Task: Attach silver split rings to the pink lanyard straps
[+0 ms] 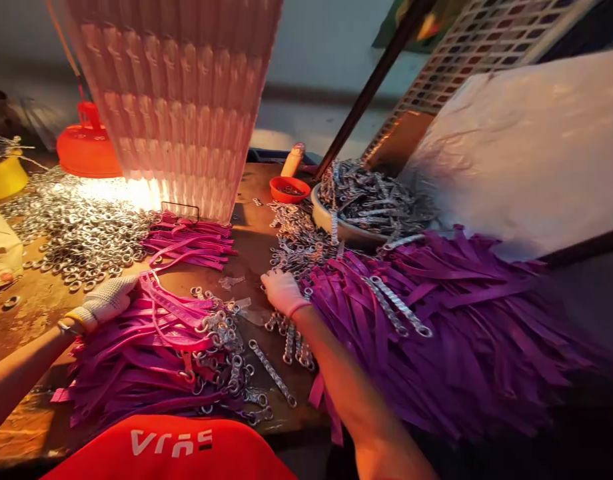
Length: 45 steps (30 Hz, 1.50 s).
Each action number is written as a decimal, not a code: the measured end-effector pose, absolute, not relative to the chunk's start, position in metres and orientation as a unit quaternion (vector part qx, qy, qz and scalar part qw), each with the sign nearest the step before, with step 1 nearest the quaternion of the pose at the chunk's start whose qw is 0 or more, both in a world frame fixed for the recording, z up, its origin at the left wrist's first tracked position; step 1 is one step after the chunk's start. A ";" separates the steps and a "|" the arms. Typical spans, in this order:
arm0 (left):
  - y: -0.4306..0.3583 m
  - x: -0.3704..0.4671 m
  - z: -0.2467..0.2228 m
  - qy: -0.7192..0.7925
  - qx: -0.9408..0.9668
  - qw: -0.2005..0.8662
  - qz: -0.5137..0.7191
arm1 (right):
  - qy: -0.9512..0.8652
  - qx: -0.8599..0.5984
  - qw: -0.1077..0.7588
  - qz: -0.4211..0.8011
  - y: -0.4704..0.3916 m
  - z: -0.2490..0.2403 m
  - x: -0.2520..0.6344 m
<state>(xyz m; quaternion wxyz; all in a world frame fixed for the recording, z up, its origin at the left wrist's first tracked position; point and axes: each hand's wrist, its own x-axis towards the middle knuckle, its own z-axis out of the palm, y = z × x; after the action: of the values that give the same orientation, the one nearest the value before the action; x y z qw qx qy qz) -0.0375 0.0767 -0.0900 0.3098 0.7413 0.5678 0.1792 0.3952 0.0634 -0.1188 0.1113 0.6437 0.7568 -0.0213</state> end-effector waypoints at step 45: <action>-0.017 0.081 -0.039 0.448 0.634 0.498 0.386 | 0.788 0.463 -0.380 -0.143 -0.022 -0.048 0.257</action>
<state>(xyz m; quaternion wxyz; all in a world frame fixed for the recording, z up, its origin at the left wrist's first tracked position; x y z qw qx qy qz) 0.0813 -0.0174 -0.0392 0.4984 0.6344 0.4475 0.3858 0.2571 -0.0218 -0.0477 -0.3797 0.4634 0.7878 -0.1431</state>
